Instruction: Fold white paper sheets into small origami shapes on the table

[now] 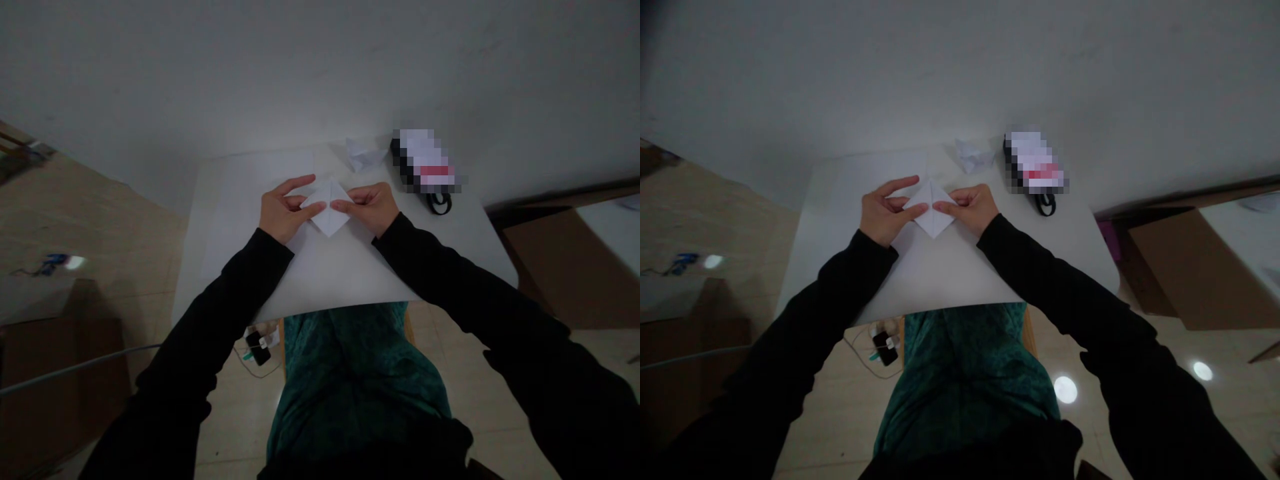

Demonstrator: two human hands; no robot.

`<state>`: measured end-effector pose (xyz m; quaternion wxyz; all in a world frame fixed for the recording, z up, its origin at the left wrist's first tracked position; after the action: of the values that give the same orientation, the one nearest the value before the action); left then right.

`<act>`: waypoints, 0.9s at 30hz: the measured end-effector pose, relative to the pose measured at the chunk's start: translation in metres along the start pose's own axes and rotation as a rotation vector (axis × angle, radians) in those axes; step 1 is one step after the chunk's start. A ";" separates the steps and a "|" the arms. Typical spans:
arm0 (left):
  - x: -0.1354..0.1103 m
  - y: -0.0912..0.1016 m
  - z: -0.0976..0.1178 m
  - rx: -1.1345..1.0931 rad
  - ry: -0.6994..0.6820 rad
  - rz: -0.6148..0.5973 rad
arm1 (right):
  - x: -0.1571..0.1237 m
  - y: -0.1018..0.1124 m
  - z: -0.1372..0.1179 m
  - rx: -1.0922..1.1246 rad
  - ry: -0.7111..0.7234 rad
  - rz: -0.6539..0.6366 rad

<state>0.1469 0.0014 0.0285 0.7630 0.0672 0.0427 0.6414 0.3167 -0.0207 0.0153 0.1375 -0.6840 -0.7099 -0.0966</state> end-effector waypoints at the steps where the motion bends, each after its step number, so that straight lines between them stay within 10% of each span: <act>1: 0.001 -0.001 -0.001 -0.005 0.010 -0.028 | 0.000 0.000 0.002 0.013 -0.007 0.004; 10: 0.003 -0.003 -0.004 -0.075 0.053 -0.093 | 0.002 0.003 0.007 0.043 -0.030 0.010; 27: -0.007 0.012 0.010 -0.096 -0.112 0.205 | 0.006 0.013 0.012 0.055 -0.036 0.042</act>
<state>0.1358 -0.0041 0.0405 0.6971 0.0702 -0.0379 0.7126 0.3289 -0.0102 0.0058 0.1455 -0.6962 -0.7003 -0.0615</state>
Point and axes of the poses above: each hand's wrist, its own x-axis towards the middle knuckle, its own y-axis out of the back of the hand, z = x × y, the point moved 8 cm from there along x, towards the middle knuckle, and after that the axes turned 12 degrees about y, right-handed, at the moved point
